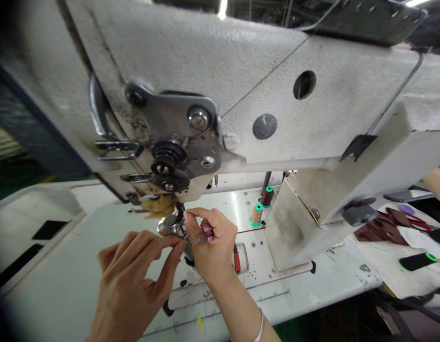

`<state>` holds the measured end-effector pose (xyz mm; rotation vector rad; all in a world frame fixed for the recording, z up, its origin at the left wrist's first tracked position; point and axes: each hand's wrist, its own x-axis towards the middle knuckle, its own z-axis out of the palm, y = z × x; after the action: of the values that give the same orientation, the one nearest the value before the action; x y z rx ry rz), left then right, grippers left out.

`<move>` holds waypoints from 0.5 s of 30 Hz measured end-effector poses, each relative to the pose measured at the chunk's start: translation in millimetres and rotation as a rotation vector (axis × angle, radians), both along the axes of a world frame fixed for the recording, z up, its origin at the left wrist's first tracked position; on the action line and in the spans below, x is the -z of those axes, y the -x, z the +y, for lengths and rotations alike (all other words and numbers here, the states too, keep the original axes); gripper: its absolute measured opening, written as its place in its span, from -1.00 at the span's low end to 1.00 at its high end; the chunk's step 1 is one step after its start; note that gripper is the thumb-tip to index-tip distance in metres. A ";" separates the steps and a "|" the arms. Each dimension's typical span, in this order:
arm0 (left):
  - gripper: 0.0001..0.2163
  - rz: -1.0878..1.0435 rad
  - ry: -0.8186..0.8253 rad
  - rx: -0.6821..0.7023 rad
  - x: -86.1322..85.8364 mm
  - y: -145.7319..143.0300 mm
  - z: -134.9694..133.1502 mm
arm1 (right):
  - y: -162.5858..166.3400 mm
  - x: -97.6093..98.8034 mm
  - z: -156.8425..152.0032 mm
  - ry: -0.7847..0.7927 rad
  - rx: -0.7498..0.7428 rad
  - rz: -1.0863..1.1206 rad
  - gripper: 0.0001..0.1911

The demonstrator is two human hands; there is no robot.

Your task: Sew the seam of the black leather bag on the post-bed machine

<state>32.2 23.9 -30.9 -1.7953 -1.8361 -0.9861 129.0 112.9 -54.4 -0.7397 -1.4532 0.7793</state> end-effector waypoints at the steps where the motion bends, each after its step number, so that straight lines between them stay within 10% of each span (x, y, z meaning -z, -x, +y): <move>1: -0.95 0.000 0.004 -0.001 0.4 0.3 0.1 | 0.3 0.7 -0.2 0.000 0.004 0.005 -0.94; 15: -0.93 -0.011 0.011 0.005 0.4 -0.1 -1.1 | -1.6 -0.4 -1.6 -0.035 -0.010 -0.020 -0.94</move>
<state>32.3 22.8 -31.3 -1.8047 -1.8479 -0.9916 130.6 111.3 -54.0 -0.7152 -1.4859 0.7544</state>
